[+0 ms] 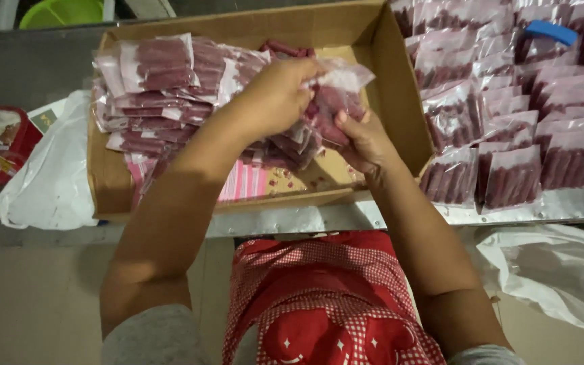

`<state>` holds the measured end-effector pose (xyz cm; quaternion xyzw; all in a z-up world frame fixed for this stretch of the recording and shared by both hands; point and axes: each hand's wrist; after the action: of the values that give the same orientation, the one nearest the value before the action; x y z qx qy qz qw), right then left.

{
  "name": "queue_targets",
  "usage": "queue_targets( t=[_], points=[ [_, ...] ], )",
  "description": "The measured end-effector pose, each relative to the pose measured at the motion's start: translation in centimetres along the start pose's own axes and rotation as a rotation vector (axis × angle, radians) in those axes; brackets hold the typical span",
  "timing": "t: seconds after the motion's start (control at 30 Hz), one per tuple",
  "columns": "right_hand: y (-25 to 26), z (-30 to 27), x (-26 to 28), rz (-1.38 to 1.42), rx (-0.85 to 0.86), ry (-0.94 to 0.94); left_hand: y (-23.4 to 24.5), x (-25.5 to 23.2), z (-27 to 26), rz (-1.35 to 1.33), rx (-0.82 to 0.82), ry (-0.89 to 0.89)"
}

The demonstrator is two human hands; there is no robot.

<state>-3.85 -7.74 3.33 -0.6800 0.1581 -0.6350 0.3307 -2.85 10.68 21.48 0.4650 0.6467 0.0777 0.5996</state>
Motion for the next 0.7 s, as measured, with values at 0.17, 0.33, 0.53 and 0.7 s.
queue_targets(
  t=[0.17, 0.33, 0.53, 0.7],
  points=[
    [-0.5, -0.3, 0.7, 0.083, 0.079, -0.024, -2.1, 4.6, 5.9, 0.123, -0.201, -0.408],
    [1.3, 0.0, -0.8, 0.124, -0.007, -0.013, -3.9, 5.7, 7.5, -0.094, -0.268, -0.412],
    [0.2, -0.3, -0.4, 0.159, -0.134, 0.075, -4.7, 5.5, 7.4, -0.166, -0.328, -0.314],
    [1.3, -0.1, -0.9, 0.191, -0.11, -0.022, -4.0, 4.1, 4.5, -0.355, -0.189, -0.017]
  ],
)
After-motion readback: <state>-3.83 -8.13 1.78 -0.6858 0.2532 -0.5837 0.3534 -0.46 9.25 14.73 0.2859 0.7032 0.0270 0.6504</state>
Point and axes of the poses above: each hand's wrist, its own z-axis towards the middle knuckle, its own y-axis out of the back of the hand, x = y × z, and after that the axes turned 1 degree about -x, right-handed
